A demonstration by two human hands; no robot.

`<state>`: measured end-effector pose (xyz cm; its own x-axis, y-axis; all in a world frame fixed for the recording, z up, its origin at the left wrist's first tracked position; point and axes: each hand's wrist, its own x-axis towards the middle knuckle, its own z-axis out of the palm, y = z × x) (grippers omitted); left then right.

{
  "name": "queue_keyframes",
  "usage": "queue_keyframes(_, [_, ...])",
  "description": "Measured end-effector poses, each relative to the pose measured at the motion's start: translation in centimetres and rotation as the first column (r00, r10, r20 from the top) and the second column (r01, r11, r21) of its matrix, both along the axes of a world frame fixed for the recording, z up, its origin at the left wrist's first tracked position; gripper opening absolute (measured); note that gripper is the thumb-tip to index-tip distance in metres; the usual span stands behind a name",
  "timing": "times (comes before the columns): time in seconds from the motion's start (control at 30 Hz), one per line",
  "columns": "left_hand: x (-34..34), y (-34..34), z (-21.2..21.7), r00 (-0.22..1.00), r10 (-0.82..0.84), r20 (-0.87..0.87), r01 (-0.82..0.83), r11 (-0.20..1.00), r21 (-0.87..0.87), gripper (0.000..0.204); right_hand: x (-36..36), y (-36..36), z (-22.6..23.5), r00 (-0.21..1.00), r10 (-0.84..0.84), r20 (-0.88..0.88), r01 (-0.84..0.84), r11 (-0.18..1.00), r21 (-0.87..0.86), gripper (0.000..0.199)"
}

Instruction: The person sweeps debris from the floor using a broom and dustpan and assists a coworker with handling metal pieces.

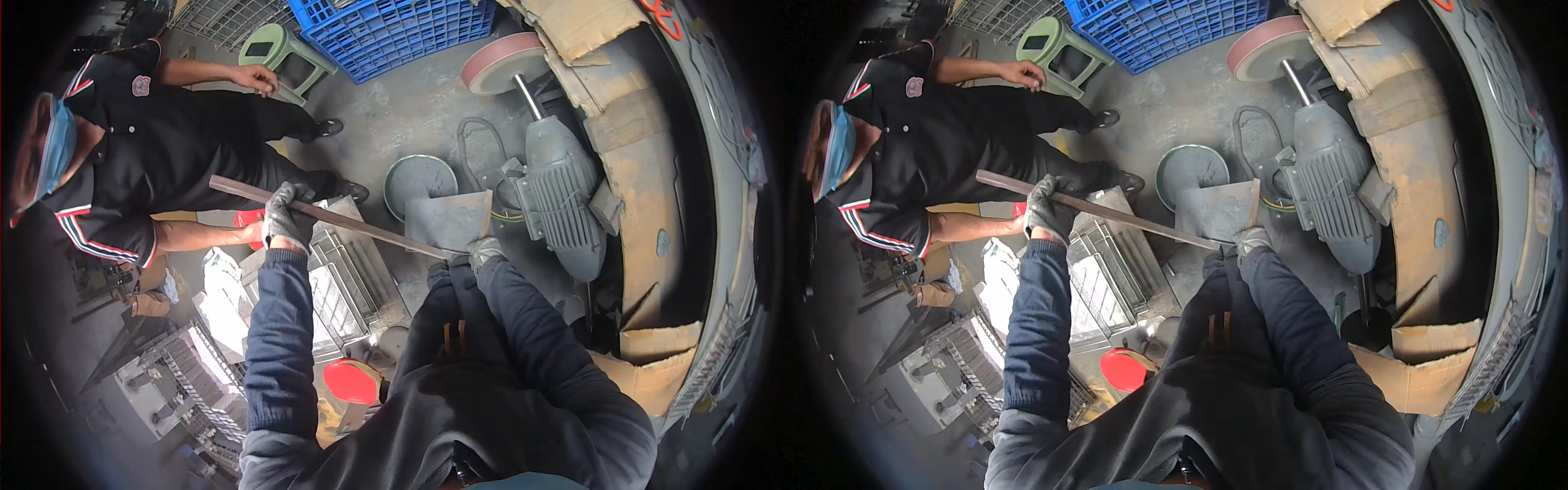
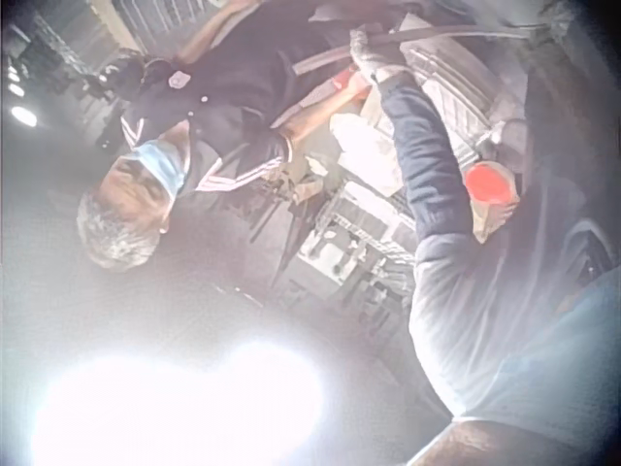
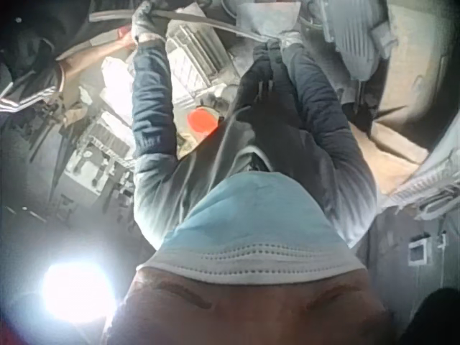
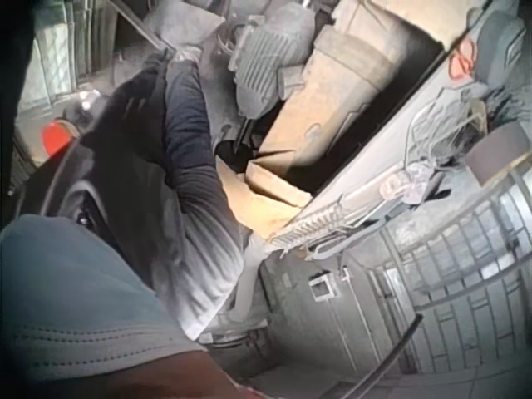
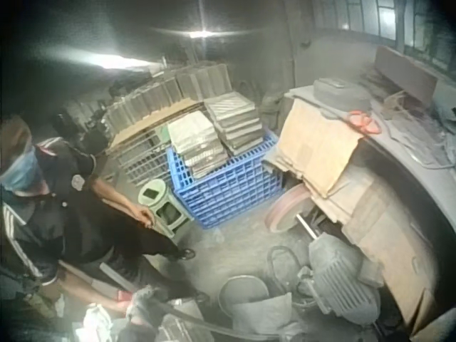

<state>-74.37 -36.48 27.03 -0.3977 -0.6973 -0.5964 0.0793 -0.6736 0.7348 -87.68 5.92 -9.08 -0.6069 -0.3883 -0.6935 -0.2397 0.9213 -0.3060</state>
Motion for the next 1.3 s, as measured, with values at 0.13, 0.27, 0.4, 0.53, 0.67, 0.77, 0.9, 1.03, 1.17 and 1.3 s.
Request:
queue_keyframes(0.13, [-0.7, -6.0, -6.7, 0.983, 0.158, 0.092, -0.171, 0.973, 0.156, 0.017, -5.5, 1.2, -6.1, 0.942, 0.332, -0.045, -0.325, 0.938, 0.121, 0.045])
queue_keyframes(0.27, [-3.1, -7.1, -10.4, 0.995, 0.082, 0.058, -0.093, 0.97, 0.225, 0.017, -9.7, 1.8, -9.9, 0.509, 0.816, -0.273, -0.753, 0.576, 0.318, 0.047])
queue_keyframes(0.4, [-0.1, -8.8, -7.1, 0.947, 0.029, 0.319, -0.066, 0.992, 0.108, 0.034, -12.1, -5.2, -3.4, 0.759, 0.651, -0.022, -0.651, 0.759, 0.021, 0.046])
queue_keyframes(0.53, [-2.0, -9.0, -7.4, 0.956, 0.039, 0.292, -0.081, 0.988, 0.133, 0.037, -17.2, -7.0, -0.4, 0.628, 0.774, 0.081, -0.778, 0.624, 0.07, 0.04])
queue_keyframes(0.67, [0.4, -9.7, -9.7, 0.973, 0.032, 0.231, -0.071, 0.983, 0.166, 0.038, -19.7, -9.3, 3.0, 0.499, 0.866, -0.026, -0.862, 0.5, 0.089, 0.028])
queue_keyframes(0.77, [0.3, -8.7, -12.1, 0.987, 0.066, 0.147, -0.081, 0.992, 0.099, 0.051, -21.6, -7.7, 3.5, 0.493, 0.868, -0.064, -0.859, 0.497, 0.121, 0.026])
queue_keyframes(0.9, [1.1, -7.0, -10.8, 0.954, 0.055, 0.295, -0.106, 0.981, 0.161, 0.049, -21.7, -10.2, 7.7, 0.425, 0.905, 0.015, -0.874, 0.405, 0.269, 0.027])
queue_keyframes(1.03, [-0.5, -6.3, -9.6, 0.963, 0.015, 0.269, -0.048, 0.992, 0.119, 0.052, -23.0, -9.9, 9.3, 0.703, 0.687, -0.183, -0.651, 0.726, 0.223, 0.034])
queue_keyframes(1.17, [3.5, -8.9, -11.8, 0.96, 0.04, 0.275, -0.046, 0.999, 0.015, 0.05, -21.4, -12.9, 13.1, 0.704, 0.709, -0.043, -0.697, 0.702, 0.146, 0.027])
queue_keyframes(1.3, [3.3, -6.7, -12.3, 0.961, 0.037, 0.275, -0.041, 0.999, 0.01, 0.047, -21.2, -9.3, 12.0, 0.619, 0.763, -0.188, -0.761, 0.642, 0.099, 0.024])
